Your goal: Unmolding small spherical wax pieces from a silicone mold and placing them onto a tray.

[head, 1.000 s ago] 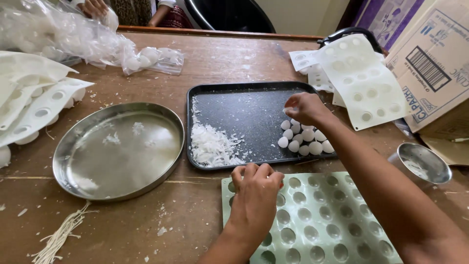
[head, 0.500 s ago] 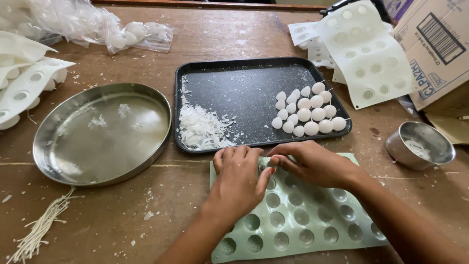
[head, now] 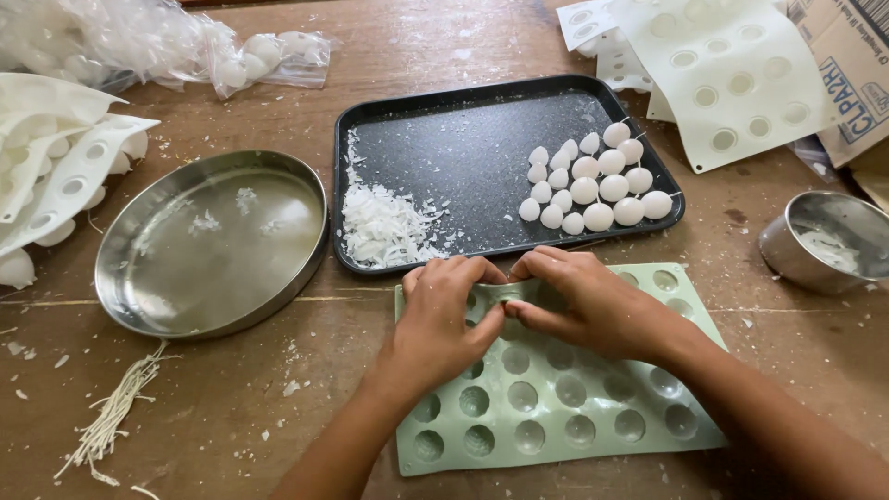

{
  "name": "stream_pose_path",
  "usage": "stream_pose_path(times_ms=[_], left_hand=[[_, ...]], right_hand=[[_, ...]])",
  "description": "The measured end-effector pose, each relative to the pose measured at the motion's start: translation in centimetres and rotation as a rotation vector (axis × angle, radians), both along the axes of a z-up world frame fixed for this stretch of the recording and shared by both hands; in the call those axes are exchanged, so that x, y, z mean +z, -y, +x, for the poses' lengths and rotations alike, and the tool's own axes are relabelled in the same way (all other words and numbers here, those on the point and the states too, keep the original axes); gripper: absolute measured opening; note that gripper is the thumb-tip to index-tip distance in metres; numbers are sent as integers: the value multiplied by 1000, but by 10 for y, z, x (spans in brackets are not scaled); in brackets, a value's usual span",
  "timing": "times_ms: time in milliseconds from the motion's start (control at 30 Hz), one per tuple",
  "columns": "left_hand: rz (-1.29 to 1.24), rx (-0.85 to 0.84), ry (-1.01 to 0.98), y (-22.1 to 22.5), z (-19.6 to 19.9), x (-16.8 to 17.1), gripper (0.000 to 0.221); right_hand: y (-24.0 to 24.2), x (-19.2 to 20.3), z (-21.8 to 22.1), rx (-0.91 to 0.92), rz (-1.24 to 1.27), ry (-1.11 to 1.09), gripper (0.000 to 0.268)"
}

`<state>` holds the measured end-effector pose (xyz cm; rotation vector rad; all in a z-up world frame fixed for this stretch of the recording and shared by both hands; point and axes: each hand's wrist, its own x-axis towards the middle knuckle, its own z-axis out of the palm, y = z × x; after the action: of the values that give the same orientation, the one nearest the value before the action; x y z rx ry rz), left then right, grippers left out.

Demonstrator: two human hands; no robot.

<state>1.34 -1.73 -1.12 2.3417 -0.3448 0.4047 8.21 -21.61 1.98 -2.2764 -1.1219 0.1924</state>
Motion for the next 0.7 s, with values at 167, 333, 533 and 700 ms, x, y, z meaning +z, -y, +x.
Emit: stream_pose_path(times_ms=[167, 333, 533, 700], left_hand=[[13, 33, 61, 4, -1, 1, 20], [28, 69, 114, 8, -3, 3, 17], [23, 99, 151, 7, -1, -1, 14], [125, 104, 89, 4, 1, -2, 32]], right_hand=[[-4, -9, -1, -3, 18, 137, 29], [-8, -8, -3, -26, 69, 152, 24], [-10, -13, -4, -70, 153, 181, 18], [-9, -4, -7, -91, 164, 263, 34]])
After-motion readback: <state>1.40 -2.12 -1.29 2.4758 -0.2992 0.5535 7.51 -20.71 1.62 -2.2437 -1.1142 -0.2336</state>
